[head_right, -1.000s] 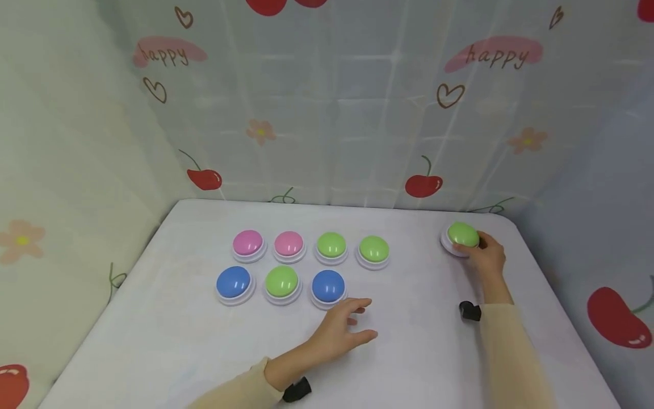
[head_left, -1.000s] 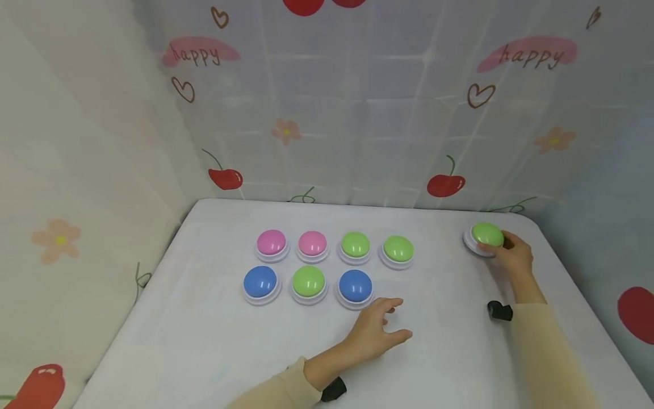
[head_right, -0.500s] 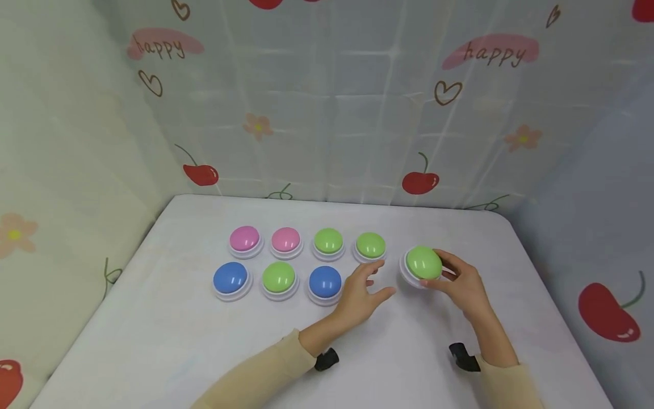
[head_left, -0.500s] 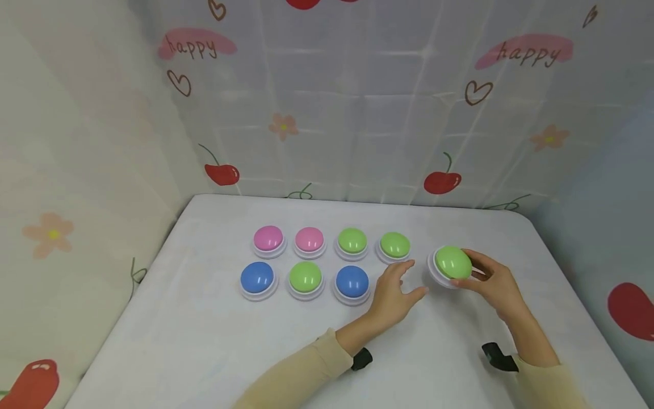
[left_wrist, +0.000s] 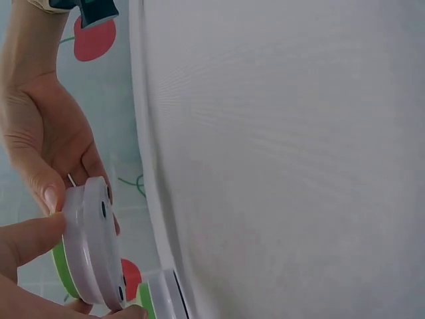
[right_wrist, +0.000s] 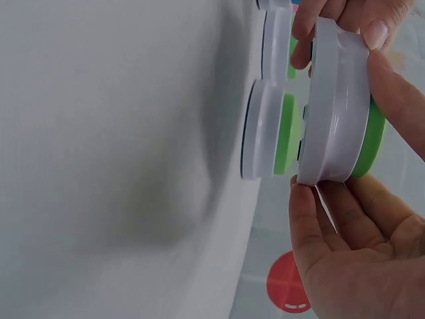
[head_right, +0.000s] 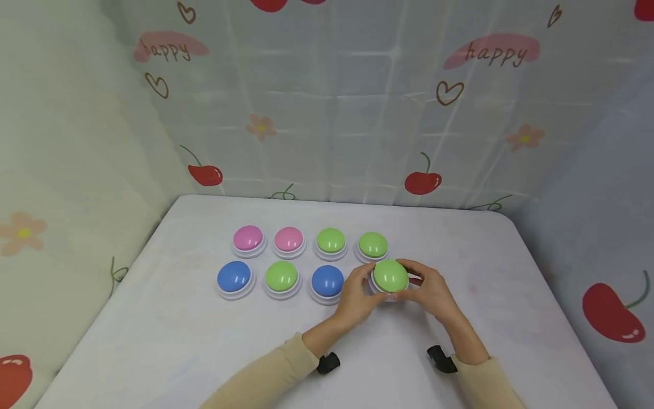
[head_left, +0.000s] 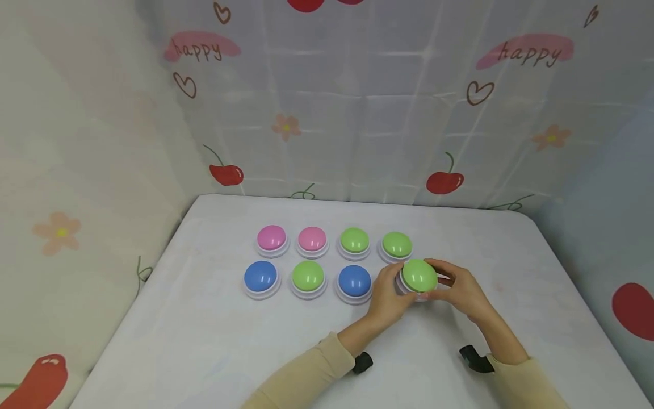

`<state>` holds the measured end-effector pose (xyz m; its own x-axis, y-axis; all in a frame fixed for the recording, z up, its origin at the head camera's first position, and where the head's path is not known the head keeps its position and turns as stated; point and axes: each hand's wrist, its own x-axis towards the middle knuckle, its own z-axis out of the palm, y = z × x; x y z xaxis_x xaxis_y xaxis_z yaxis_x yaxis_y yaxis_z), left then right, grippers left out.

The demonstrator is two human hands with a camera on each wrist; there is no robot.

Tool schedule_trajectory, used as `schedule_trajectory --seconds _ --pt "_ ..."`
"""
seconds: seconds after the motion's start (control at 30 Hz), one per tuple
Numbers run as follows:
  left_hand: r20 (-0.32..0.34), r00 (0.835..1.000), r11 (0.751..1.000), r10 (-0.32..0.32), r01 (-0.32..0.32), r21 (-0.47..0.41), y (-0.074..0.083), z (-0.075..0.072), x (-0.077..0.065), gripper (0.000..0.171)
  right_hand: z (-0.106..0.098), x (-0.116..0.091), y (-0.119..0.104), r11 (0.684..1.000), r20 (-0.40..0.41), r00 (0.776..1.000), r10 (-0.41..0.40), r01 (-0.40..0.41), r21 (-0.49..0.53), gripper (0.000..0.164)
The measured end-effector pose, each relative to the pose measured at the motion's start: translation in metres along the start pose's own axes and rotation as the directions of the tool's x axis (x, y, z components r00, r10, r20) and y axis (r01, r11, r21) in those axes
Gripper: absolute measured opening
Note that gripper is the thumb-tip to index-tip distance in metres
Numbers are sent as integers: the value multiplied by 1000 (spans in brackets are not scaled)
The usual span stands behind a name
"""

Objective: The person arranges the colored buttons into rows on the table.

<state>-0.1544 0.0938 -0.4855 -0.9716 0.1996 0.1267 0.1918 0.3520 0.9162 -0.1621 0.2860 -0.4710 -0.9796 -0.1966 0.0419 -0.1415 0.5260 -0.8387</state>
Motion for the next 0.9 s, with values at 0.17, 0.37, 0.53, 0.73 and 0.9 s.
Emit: schedule_trajectory --seconds 0.17,0.37,0.53,0.73,0.9 --pt "-38 998 998 -43 45 41 -6 2 2 68 9 8 6 1000 36 999 6 -7 30 73" --pt "-58 995 993 -86 90 80 -10 4 4 64 16 11 10 996 72 997 33 -39 79 74" --pt "-57 995 992 -82 87 92 -13 4 4 62 20 12 10 994 85 995 59 -66 86 76" --pt "-53 995 991 -88 93 95 -16 5 4 63 24 14 9 995 82 993 88 -91 33 77" --pt "-64 995 991 -74 80 108 -17 4 4 59 27 16 7 997 80 994 76 -78 20 77"
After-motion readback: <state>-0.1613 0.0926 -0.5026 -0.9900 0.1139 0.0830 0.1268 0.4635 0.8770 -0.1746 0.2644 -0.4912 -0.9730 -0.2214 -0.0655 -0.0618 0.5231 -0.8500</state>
